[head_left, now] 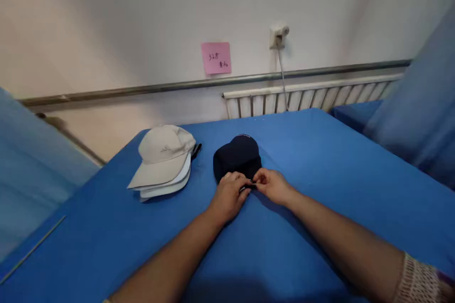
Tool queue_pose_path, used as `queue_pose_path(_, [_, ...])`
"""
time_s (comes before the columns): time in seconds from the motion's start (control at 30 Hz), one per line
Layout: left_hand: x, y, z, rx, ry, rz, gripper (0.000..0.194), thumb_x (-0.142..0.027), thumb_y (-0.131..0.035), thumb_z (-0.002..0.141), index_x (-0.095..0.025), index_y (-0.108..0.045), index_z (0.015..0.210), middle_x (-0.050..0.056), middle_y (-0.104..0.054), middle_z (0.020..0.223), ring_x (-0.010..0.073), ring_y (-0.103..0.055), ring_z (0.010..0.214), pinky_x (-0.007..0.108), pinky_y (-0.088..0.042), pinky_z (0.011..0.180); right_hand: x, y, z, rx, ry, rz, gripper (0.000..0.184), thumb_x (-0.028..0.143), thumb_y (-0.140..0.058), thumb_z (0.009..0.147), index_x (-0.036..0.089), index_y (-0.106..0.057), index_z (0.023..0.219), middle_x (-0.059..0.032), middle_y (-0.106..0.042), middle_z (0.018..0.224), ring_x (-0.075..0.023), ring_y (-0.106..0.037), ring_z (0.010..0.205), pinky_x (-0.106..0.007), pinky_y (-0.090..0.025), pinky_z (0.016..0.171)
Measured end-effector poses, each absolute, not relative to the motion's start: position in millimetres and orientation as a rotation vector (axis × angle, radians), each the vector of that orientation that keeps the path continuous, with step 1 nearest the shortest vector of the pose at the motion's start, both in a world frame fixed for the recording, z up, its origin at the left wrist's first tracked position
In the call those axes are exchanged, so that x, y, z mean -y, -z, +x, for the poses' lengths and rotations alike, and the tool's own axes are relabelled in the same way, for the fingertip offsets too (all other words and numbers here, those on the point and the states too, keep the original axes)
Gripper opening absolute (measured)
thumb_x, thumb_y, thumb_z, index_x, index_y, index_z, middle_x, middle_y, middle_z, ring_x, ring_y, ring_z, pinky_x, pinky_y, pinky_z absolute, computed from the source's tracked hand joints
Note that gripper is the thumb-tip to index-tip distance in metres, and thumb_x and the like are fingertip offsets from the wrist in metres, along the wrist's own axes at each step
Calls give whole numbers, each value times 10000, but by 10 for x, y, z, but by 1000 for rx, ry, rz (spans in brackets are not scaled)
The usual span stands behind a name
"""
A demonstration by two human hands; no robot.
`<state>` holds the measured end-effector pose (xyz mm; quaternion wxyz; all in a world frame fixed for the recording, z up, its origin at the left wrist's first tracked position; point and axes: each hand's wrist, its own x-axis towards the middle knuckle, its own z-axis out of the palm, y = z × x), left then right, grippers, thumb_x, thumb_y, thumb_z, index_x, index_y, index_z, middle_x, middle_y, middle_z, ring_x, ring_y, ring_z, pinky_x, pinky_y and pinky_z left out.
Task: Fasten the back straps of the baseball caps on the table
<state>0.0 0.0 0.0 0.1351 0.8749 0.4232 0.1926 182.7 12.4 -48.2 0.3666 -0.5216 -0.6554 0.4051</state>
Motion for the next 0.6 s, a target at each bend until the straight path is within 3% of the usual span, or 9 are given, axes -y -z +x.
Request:
queue_pose_path(0.2, [35,-28,-8,-1309,-475,2648,270,-177,-606,811,-198,-590,1079,61,-611,1098,232,-523,1004,385,-434,886,-229,599,1862,1575,-981,-1393,73,139,-553,789,193,-600,805,15,-629,711,-102,-547,589,-221,-433,567])
queue_pose_path(0.43, [21,-42,46,-1436,-211,2741,335,-99,-452,844,-125,-563,1159,124,-667,1041,268,-611,945,421,-477,860,-244,625,1863,1555,-1034,-1332,95,178,-567,810,200,-608,893,9,-644,759,-96,-566,587,-227,-453,570])
queue_pose_path(0.6, [-35,-24,-3,-1481,-426,2561,363,-125,-419,886,-132,-513,1237,135,-660,1123,245,-641,995,379,-503,861,-162,480,1876,1690,-871,-1297,197,185,-593,814,225,-604,1006,19,-637,731,-111,-571,591,-253,-468,593])
